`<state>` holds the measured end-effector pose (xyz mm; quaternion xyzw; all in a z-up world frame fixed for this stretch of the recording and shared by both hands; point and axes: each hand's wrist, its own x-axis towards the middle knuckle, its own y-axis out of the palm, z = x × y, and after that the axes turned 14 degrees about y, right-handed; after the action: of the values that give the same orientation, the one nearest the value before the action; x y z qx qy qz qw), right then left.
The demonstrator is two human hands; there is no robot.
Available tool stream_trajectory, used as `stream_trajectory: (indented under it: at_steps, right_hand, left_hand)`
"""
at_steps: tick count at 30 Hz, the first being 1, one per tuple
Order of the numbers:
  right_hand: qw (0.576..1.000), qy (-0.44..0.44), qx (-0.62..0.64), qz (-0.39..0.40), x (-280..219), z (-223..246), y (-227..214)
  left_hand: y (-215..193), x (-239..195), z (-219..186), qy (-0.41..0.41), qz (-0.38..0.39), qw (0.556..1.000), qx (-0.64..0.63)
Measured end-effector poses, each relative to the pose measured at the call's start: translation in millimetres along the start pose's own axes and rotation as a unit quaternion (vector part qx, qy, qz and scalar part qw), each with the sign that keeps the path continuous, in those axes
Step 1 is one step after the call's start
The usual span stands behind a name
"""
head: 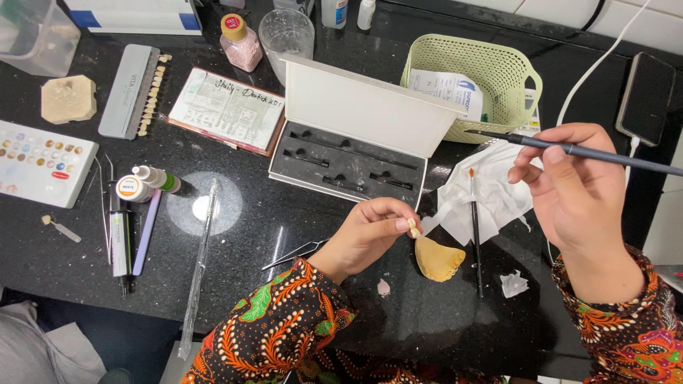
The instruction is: The person holds a small tooth-shaped object and repeatedly applies a light-colored substance with a fine brush. They dip the brush into a small pile of material on the table and carefully coat the object's surface, occasionally wiping the brush on a tissue. The object is rotated in hand to access different sides.
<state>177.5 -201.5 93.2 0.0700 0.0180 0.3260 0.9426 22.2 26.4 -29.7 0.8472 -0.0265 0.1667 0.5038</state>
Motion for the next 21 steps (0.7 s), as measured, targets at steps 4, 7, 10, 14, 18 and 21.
stream_trajectory:
  at_steps: [4,7,10,14,18,21]
  right_hand:
    - [0.999,0.004,0.021,0.032,-4.8,-1.2,2.4]
    - [0.999,-0.007,0.011,0.048,-11.2,-1.5,7.8]
    - [0.998,-0.008,0.007,0.055,-11.5,1.7,14.6]
    - [0.996,-0.001,-0.006,0.087,18.6,18.3,28.9]
    - [0.991,0.019,-0.042,0.128,109.9,27.7,63.8]
    - [0.973,-0.044,-0.184,0.131,192.2,12.7,116.7]
  left_hand:
    - [-2.6,0.6,-0.7,0.004,-0.001,1.000,-0.001]
    - [-4.6,-0.8,-1.6,0.011,-0.004,1.000,-0.001]
    - [-5.5,1.1,-0.7,0.011,-0.004,1.000,-0.002]
    - [-3.7,1.4,1.9,0.010,0.001,1.000,-0.003]
    - [-7.0,3.2,0.9,0.011,0.009,1.000,0.004]
    - [-9.9,5.0,-3.4,0.011,0.031,0.999,-0.007]
